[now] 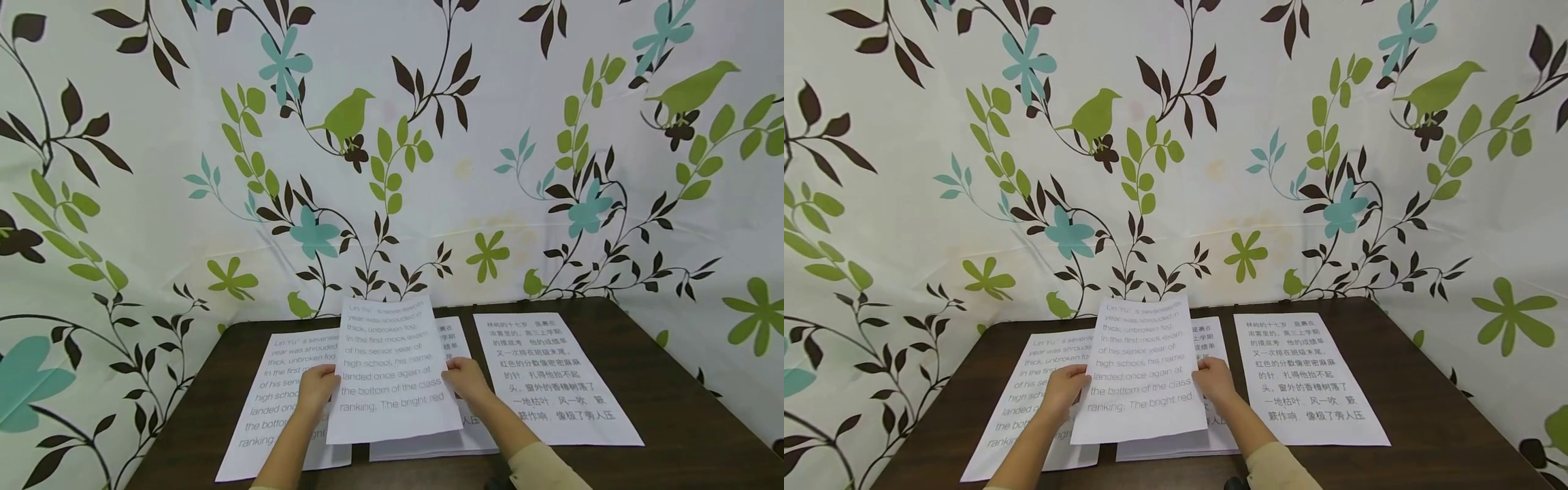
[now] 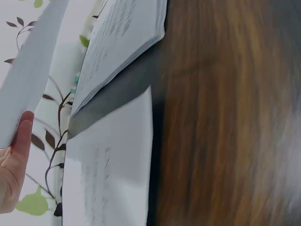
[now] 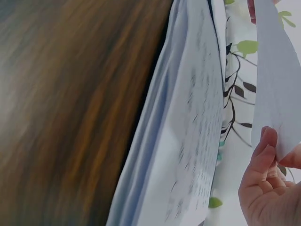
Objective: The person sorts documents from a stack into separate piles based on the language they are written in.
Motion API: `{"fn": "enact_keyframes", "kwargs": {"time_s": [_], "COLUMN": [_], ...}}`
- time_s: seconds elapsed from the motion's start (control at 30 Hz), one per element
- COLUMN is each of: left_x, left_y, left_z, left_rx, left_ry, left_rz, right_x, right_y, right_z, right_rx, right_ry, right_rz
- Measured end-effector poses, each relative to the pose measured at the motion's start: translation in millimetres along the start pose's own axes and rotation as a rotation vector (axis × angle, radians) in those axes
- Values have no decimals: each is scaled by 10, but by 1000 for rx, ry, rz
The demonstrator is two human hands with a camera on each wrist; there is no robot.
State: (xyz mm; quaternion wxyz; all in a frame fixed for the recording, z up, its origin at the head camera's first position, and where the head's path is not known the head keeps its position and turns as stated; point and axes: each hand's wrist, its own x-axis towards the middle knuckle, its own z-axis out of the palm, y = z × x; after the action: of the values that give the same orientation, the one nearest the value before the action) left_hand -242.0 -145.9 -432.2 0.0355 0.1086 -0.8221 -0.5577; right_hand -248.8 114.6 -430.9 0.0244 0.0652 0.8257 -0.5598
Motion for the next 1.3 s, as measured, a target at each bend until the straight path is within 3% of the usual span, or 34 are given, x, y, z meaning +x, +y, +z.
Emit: {"fn": "enact_keyframes", "kwargs": {"time_s": [0.33,0.57,0.77,1.03,1.3], "left_x": [0,14,54,97,114], "left_y": [6,-21,-113,-291,-434], "left_z": [-347,-589,-778,-988,-1168], "left_rx": [66,46,4,-12,-16], "left_ry": [38,34,1,36,45], "left_rz": [-29,-40,-80,-144,-158], "right_x": [-49,-70,-77,-154,-216], "right_y": [-233,-361,-420,-515,-546], "right_z": [241,413,544,762,1023], "right_rx": [33,61,95,132,143], "right_ry": [-52,-97,-151,-221,-234], "right_rz": [-37,-52,-99,-111,-120]}}
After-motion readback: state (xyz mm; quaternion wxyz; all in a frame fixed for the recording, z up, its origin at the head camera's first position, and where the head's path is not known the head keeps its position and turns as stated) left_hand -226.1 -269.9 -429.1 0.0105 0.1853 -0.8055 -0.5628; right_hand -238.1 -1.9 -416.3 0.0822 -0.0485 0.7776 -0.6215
